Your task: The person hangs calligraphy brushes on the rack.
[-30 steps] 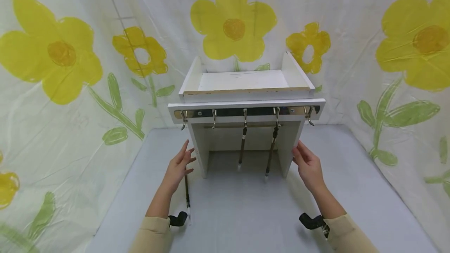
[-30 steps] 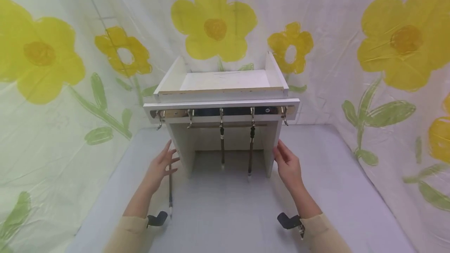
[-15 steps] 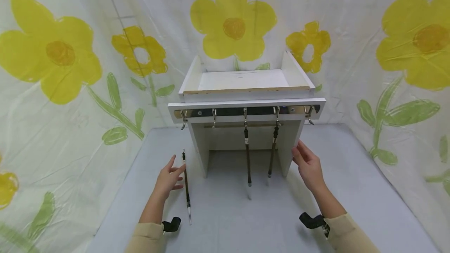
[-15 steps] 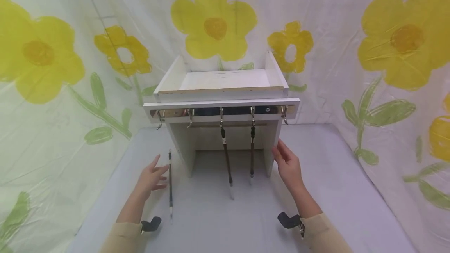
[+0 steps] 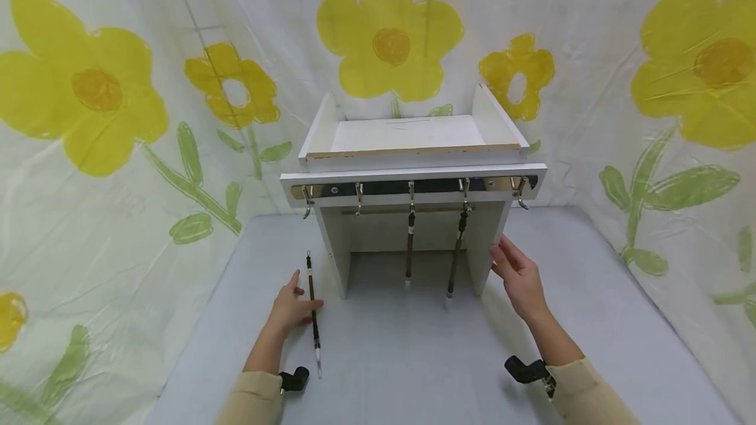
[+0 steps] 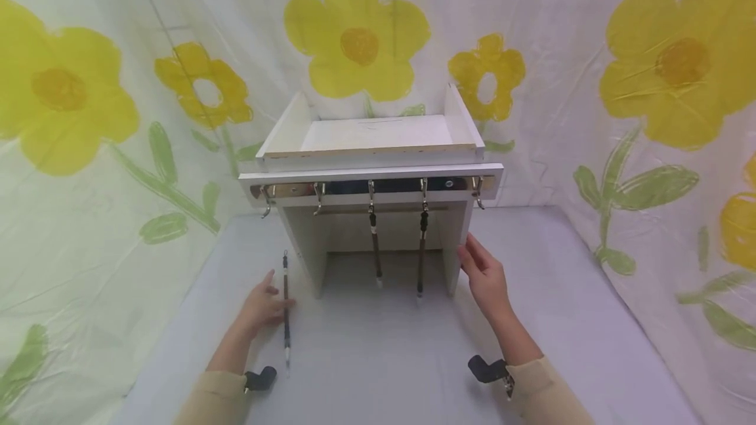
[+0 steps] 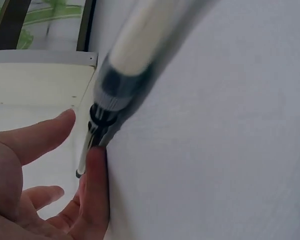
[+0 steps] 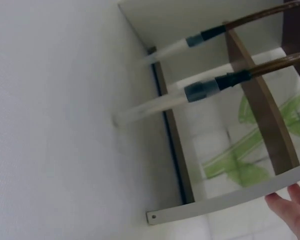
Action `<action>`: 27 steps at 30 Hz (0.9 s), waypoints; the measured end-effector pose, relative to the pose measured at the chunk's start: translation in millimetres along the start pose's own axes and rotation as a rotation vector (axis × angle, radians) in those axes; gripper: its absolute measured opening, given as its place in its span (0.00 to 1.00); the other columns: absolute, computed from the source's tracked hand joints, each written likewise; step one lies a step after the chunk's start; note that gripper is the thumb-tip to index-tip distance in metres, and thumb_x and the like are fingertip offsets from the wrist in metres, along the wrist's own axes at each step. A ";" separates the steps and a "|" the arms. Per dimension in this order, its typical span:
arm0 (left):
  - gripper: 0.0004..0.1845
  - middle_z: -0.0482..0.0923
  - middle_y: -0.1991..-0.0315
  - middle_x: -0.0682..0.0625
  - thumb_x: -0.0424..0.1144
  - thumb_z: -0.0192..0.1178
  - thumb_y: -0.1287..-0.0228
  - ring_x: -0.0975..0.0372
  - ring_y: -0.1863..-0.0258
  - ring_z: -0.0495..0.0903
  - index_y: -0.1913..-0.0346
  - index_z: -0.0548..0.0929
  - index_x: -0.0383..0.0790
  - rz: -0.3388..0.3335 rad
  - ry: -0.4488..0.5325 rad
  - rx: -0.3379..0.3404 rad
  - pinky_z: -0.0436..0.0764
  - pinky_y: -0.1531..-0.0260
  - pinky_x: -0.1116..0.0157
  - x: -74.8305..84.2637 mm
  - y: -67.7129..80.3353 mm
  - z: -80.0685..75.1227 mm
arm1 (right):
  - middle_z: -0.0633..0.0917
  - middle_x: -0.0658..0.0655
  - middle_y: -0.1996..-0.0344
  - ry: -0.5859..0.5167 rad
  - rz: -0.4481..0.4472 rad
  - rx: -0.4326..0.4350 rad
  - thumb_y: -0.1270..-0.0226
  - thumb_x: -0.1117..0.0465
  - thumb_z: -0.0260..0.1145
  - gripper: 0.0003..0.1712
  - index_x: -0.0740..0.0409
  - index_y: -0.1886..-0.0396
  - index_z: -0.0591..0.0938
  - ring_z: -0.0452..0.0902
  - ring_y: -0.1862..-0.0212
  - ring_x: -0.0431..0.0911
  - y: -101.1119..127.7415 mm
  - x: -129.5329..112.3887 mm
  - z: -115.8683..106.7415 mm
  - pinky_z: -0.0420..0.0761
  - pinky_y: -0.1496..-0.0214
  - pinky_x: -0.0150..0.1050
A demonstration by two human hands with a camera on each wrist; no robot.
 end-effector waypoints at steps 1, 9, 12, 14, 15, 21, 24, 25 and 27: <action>0.56 0.65 0.36 0.32 0.34 0.73 0.41 0.52 0.61 0.80 0.18 0.45 0.41 0.008 -0.039 0.010 0.87 0.65 0.63 -1.1 -1.5 1.6 | 0.69 0.67 0.27 -0.001 -0.003 0.000 0.19 0.52 0.54 0.31 0.57 0.22 0.63 0.73 0.42 0.24 -0.1 0.6 -0.5 0.80 0.45 0.26; 0.56 0.69 0.41 0.32 0.28 0.74 0.47 0.56 0.70 0.78 0.19 0.49 0.36 0.065 -0.182 0.064 0.82 0.70 0.64 0.4 -1.9 5.3 | 0.69 0.68 0.27 0.002 -0.017 -0.003 0.19 0.52 0.54 0.32 0.58 0.22 0.63 0.73 0.41 0.24 1.0 2.5 -2.0 0.80 0.45 0.26; 0.56 0.70 0.39 0.34 0.25 0.72 0.46 0.58 0.73 0.79 0.19 0.49 0.39 0.039 -0.104 0.053 0.82 0.72 0.66 -1.1 -1.6 3.9 | 0.70 0.69 0.28 0.000 -0.018 0.001 0.19 0.52 0.55 0.32 0.58 0.22 0.63 0.73 0.42 0.23 1.2 2.4 -2.0 0.80 0.46 0.26; 0.56 0.71 0.37 0.35 0.22 0.69 0.47 0.59 0.74 0.79 0.18 0.48 0.42 0.014 -0.030 0.046 0.83 0.73 0.66 -2.8 -1.4 3.2 | 0.70 0.69 0.29 0.004 -0.016 0.004 0.19 0.52 0.55 0.32 0.58 0.22 0.63 0.74 0.42 0.23 1.0 2.8 -2.4 0.81 0.46 0.25; 0.56 0.71 0.36 0.35 0.21 0.67 0.47 0.60 0.73 0.79 0.18 0.48 0.42 0.006 0.010 0.042 0.84 0.73 0.66 -3.0 -1.0 2.9 | 0.70 0.70 0.29 0.004 -0.015 0.006 0.19 0.52 0.55 0.32 0.58 0.22 0.63 0.74 0.43 0.23 0.9 3.1 -2.7 0.81 0.46 0.26; 0.53 0.69 0.35 0.29 0.17 0.59 0.45 0.53 0.67 0.83 0.18 0.44 0.40 -0.038 0.227 0.033 0.89 0.68 0.59 -3.5 3.4 2.2 | 0.70 0.70 0.29 -0.008 -0.002 0.013 0.20 0.52 0.56 0.32 0.58 0.22 0.63 0.74 0.43 0.22 1.0 3.6 -3.0 0.80 0.46 0.25; 0.51 0.68 0.36 0.28 0.17 0.57 0.43 0.52 0.63 0.83 0.18 0.45 0.39 -0.052 0.283 0.035 0.89 0.66 0.58 -4.9 5.2 1.8 | 0.70 0.70 0.29 -0.021 -0.003 0.008 0.20 0.54 0.56 0.32 0.58 0.22 0.64 0.74 0.43 0.22 0.7 2.7 -1.8 0.80 0.46 0.25; 0.51 0.68 0.36 0.28 0.16 0.57 0.43 0.52 0.61 0.82 0.18 0.46 0.39 -0.055 0.305 0.033 0.90 0.66 0.58 -5.1 5.7 1.7 | 0.70 0.70 0.29 -0.021 -0.003 0.003 0.20 0.54 0.56 0.32 0.57 0.22 0.64 0.74 0.43 0.22 0.5 2.3 -1.3 0.80 0.46 0.24; 0.50 0.68 0.37 0.29 0.16 0.56 0.43 0.53 0.61 0.82 0.19 0.47 0.39 -0.056 0.345 0.027 0.90 0.65 0.56 -4.6 6.9 1.5 | 0.70 0.70 0.29 -0.019 -0.008 -0.006 0.20 0.54 0.57 0.32 0.56 0.22 0.63 0.74 0.43 0.23 -0.1 1.6 -0.5 0.80 0.46 0.24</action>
Point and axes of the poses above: each hand's wrist, its own y-axis away from the middle knuckle, its own z-axis out of the palm, x = y × z, the point moved 4 cm from there along -y, towards the middle knuckle
